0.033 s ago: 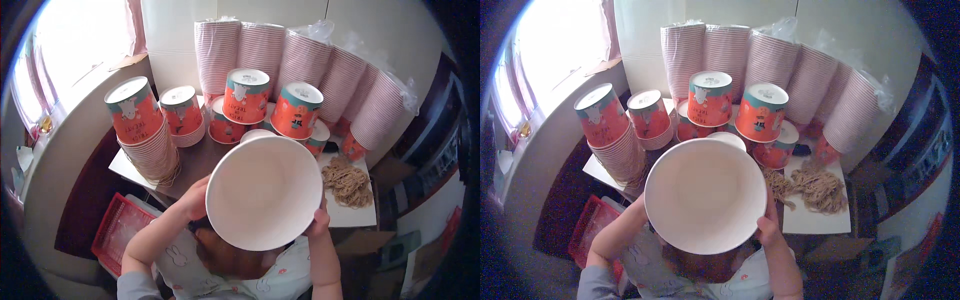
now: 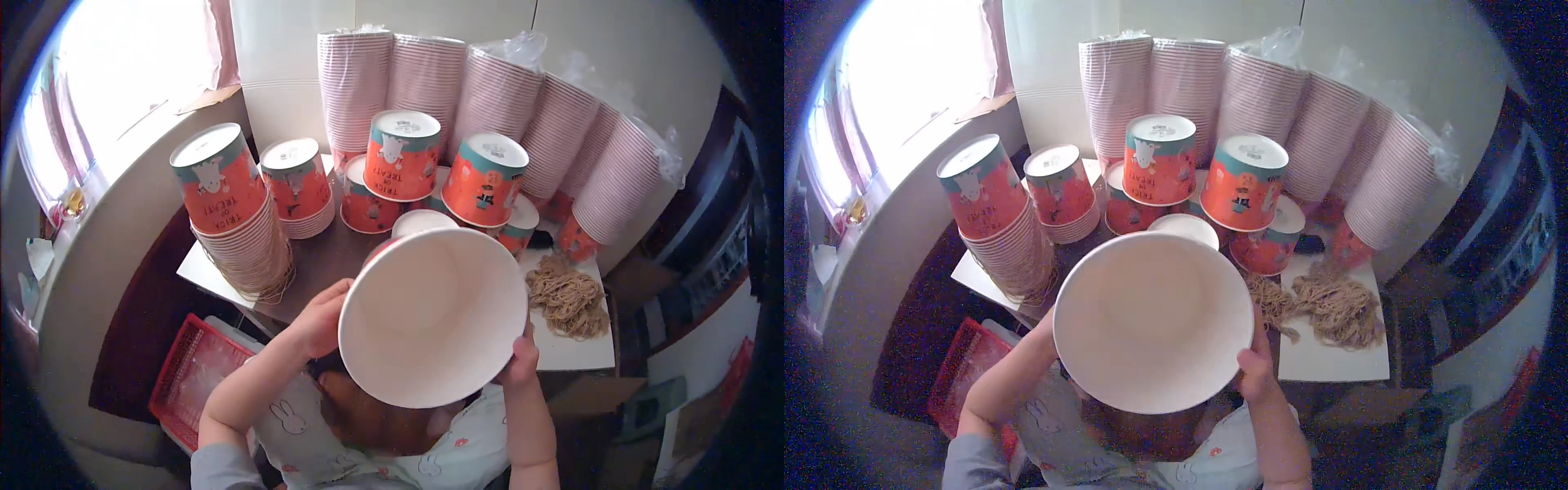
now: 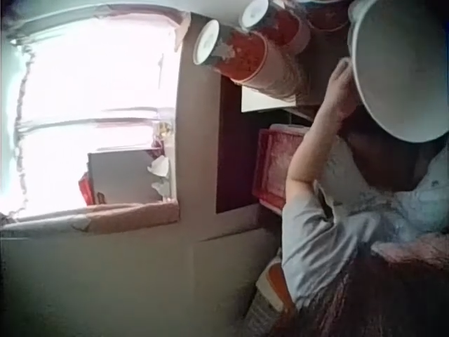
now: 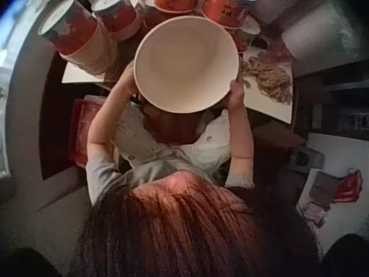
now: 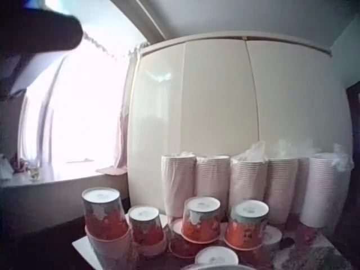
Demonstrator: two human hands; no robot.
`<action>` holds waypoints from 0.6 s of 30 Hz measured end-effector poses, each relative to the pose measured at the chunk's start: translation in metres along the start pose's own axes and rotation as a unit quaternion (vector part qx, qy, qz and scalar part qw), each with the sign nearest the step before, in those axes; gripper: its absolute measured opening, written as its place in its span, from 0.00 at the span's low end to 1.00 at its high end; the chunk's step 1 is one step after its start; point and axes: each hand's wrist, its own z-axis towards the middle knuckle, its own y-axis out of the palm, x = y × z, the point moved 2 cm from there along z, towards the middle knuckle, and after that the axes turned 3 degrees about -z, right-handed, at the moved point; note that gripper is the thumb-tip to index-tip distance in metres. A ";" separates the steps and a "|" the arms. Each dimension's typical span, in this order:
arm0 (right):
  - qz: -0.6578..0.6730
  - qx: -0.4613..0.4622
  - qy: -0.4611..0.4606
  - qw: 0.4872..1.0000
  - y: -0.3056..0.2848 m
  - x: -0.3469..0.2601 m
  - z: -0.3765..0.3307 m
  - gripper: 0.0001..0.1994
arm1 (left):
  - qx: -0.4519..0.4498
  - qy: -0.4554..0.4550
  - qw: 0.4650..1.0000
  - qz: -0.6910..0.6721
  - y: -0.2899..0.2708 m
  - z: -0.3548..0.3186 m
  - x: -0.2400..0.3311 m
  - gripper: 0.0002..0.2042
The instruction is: Attaching handles to paper buckets by threading string through pre-punched holes and tying them.
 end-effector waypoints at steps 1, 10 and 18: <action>-0.003 0.004 0.001 1.000 -0.003 0.003 -0.001 0.35 | 0.032 0.016 0.999 0.004 0.004 -0.003 0.002 0.09; 0.024 0.157 0.034 0.987 -0.001 0.013 0.005 0.32 | 0.010 0.020 1.000 0.020 0.000 -0.009 -0.003 0.10; -0.007 0.091 -0.040 0.995 0.005 0.009 0.010 0.36 | 0.027 -0.039 0.998 -0.048 -0.003 -0.009 -0.007 0.15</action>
